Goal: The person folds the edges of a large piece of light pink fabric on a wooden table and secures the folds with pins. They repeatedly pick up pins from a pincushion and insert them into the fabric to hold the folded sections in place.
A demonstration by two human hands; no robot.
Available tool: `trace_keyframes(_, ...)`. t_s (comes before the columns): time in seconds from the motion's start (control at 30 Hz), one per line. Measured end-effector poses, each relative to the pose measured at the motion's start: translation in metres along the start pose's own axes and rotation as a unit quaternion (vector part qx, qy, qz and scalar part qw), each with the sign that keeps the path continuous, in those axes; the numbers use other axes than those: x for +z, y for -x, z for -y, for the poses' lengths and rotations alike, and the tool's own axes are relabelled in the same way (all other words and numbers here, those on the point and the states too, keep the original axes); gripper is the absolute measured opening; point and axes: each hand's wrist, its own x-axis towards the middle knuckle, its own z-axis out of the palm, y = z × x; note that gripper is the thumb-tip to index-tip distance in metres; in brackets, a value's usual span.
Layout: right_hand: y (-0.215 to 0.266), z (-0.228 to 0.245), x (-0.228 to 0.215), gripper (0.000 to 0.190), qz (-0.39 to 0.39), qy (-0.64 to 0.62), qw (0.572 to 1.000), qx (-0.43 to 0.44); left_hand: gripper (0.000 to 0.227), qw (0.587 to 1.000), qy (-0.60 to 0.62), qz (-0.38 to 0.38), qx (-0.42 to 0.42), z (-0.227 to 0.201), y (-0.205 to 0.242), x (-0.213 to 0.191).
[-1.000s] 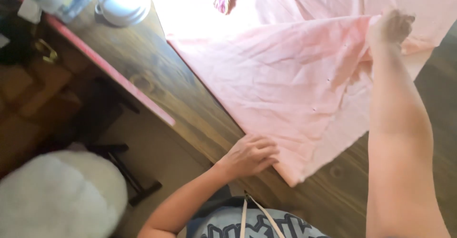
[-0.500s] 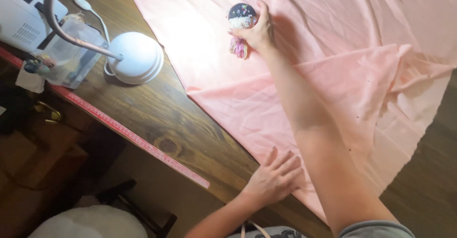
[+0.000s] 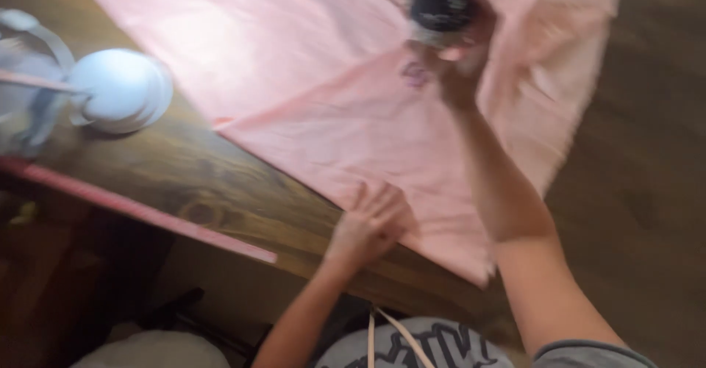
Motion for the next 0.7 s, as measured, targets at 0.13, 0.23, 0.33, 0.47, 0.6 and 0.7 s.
trace_keyframes(0.13,0.048,0.088,-0.219,0.079,-0.154,0.135,0.978,0.028,0.043,0.998,-0.007,-0.052,-0.025,-0.018,-0.009,0.008)
trace_keyframes(0.23,0.112,0.121,-0.345,0.081,-0.177,0.363,0.914,0.041,0.035,0.993,-0.058,-0.098,-0.018,-0.068,-0.036,0.036)
trace_keyframes(0.33,0.177,0.124,-0.414,0.088,-0.202,0.414,0.874,0.154,0.047,0.994,-0.057,-0.096,0.008,-0.144,-0.069,0.094)
trace_keyframes(0.47,0.213,0.128,-0.455,0.100,-0.170,0.386,0.874,0.241,0.083,0.998,-0.049,-0.005,-0.033,-0.202,-0.073,0.165)
trace_keyframes(0.6,0.221,0.162,-0.484,0.089,-0.141,0.320,0.905,0.243,0.070,0.985,-0.144,-0.016,-0.095,-0.222,-0.054,0.159)
trace_keyframes(0.7,0.209,0.171,-0.493,0.045,-0.142,0.297,0.924,0.195,0.061,0.967,-0.222,-0.072,-0.105,-0.221,-0.035,0.157)
